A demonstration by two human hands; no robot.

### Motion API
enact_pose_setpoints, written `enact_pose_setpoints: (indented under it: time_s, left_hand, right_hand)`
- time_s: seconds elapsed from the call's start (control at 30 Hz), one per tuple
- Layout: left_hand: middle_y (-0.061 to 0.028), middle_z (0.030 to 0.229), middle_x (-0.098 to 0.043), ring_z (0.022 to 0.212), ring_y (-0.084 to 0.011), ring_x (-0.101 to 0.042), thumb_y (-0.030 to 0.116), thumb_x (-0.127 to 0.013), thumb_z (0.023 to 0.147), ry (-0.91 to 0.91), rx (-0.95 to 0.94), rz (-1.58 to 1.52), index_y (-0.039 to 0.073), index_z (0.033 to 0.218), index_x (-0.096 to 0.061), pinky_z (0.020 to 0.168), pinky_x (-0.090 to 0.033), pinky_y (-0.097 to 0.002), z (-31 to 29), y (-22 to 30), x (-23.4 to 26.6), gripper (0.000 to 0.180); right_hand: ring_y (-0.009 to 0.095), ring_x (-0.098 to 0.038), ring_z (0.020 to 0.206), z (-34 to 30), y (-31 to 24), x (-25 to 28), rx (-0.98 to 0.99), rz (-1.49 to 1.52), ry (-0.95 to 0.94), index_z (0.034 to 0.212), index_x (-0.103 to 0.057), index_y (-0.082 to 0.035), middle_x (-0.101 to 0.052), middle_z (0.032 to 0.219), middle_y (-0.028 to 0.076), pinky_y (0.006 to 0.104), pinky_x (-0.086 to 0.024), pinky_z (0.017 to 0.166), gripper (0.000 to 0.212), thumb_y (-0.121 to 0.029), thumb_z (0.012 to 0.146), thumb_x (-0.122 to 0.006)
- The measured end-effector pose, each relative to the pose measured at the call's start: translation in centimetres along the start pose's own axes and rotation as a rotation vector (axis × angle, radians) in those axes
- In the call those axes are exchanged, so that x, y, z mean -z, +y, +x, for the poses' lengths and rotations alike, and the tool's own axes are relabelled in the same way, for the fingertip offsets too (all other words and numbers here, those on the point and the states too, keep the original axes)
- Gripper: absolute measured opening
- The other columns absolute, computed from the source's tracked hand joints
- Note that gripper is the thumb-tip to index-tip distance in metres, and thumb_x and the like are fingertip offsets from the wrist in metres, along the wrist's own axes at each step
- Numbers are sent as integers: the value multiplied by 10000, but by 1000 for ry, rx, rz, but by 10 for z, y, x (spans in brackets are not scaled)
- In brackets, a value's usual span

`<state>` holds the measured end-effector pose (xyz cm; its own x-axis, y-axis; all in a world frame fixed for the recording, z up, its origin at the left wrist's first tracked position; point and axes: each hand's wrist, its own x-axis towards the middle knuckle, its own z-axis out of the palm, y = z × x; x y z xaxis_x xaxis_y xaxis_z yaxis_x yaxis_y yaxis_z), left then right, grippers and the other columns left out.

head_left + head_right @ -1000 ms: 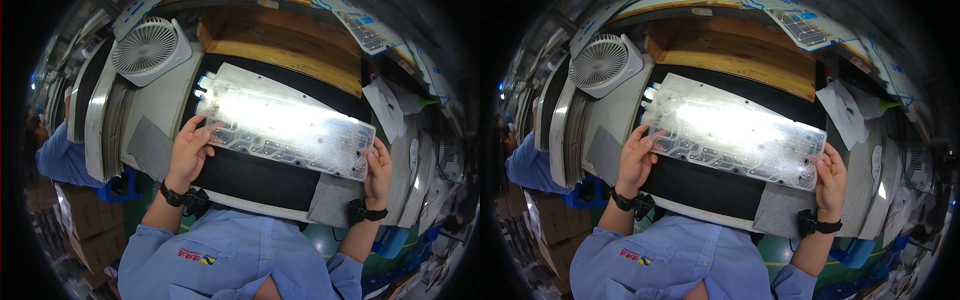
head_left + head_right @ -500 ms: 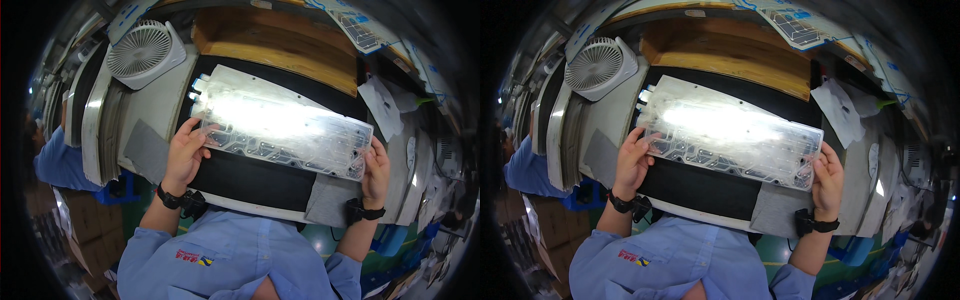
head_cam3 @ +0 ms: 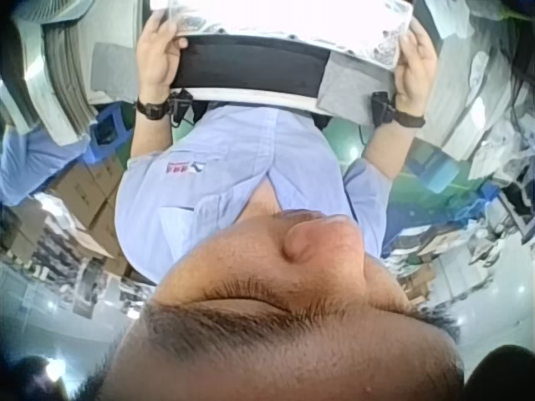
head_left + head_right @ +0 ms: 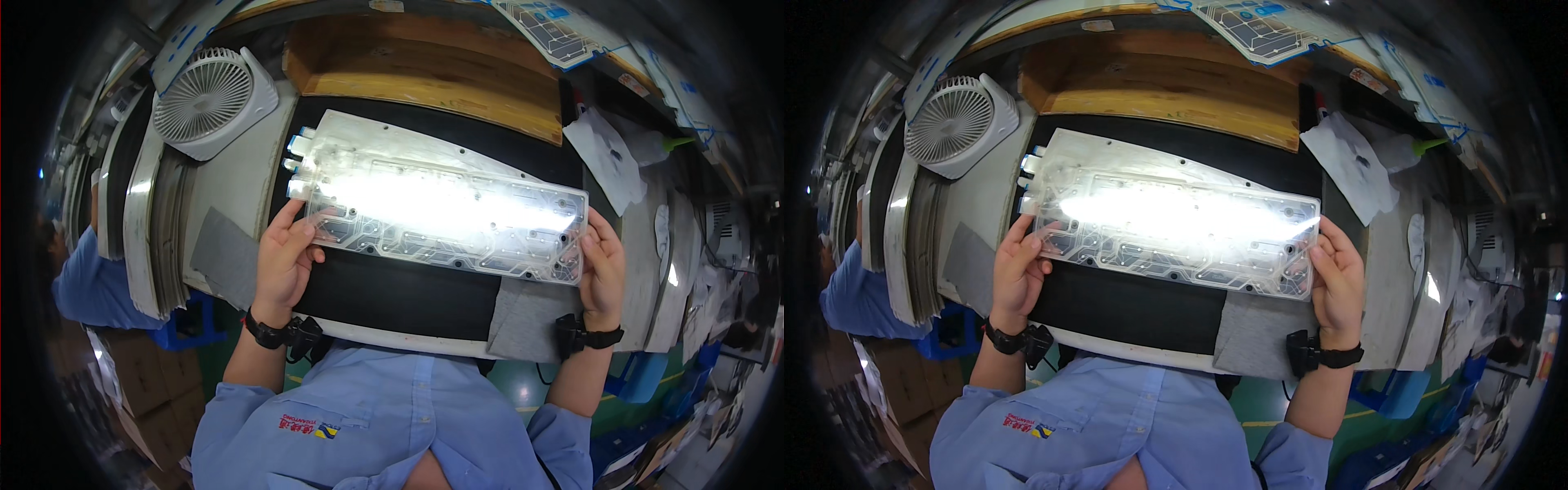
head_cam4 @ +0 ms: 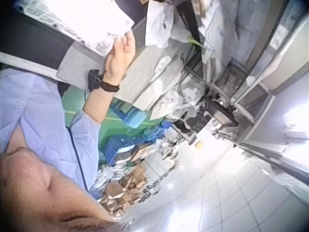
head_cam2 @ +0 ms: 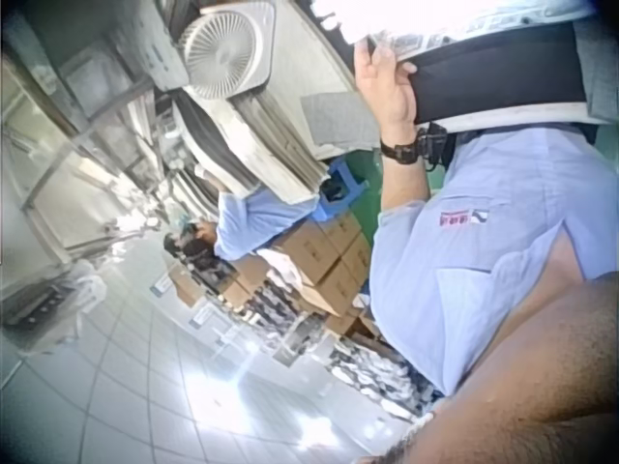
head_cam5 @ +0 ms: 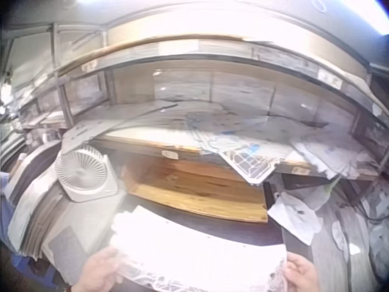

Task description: Assembling and checking electrical components for lighting fixtures on a factory line.

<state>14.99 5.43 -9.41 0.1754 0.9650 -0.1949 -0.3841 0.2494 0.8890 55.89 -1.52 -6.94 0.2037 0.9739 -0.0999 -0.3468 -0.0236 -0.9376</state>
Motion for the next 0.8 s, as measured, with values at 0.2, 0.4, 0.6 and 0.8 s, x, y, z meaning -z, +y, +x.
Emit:
enact_pose_setpoints:
  time_s: [0.2, 0.4, 0.6, 0.8]
  left_hand:
    - [-194, 1173, -623, 843, -134, -652, 47, -531, 931, 22, -34, 107, -61, 1393, -316, 601, -504, -189, 0, -1, 1, 521]
    - [-220, 1176, -614, 836, -130, -645, 48, -537, 917, -22, -47, 196, -70, 1347, -372, 569, -484, -177, -5, 31, -14, 475]
    - [-195, 1163, -625, 855, -148, -652, 44, -527, 912, -175, -78, 219, -77, 1346, -360, 595, -501, -185, 3, 72, -52, 481]
    - [-184, 1077, -643, 740, -83, -619, 123, -541, 927, -273, -109, 172, -38, 1262, -453, 534, -466, -151, 33, 91, -67, 383]
  right_hand:
    - [125, -623, 893, 2, 3, 2, -19, -72, 38, 1321, -426, 74, -644, 1065, 113, 233, -497, 789, 432, -23, 914, -535]
    - [117, -616, 898, 4, -3, 5, 31, -141, 45, 1319, -434, 61, -649, 1054, 97, 218, -489, 782, 434, -22, 906, -540]
    - [115, -603, 862, -7, -19, 15, 164, -143, 135, 1329, -418, 50, -633, 1076, 99, 215, -481, 747, 425, -20, 923, -519]
    - [107, -594, 866, -10, -54, -1, 344, -147, 195, 1321, -413, 49, -617, 1065, 90, 213, -476, 749, 392, -6, 940, -488]
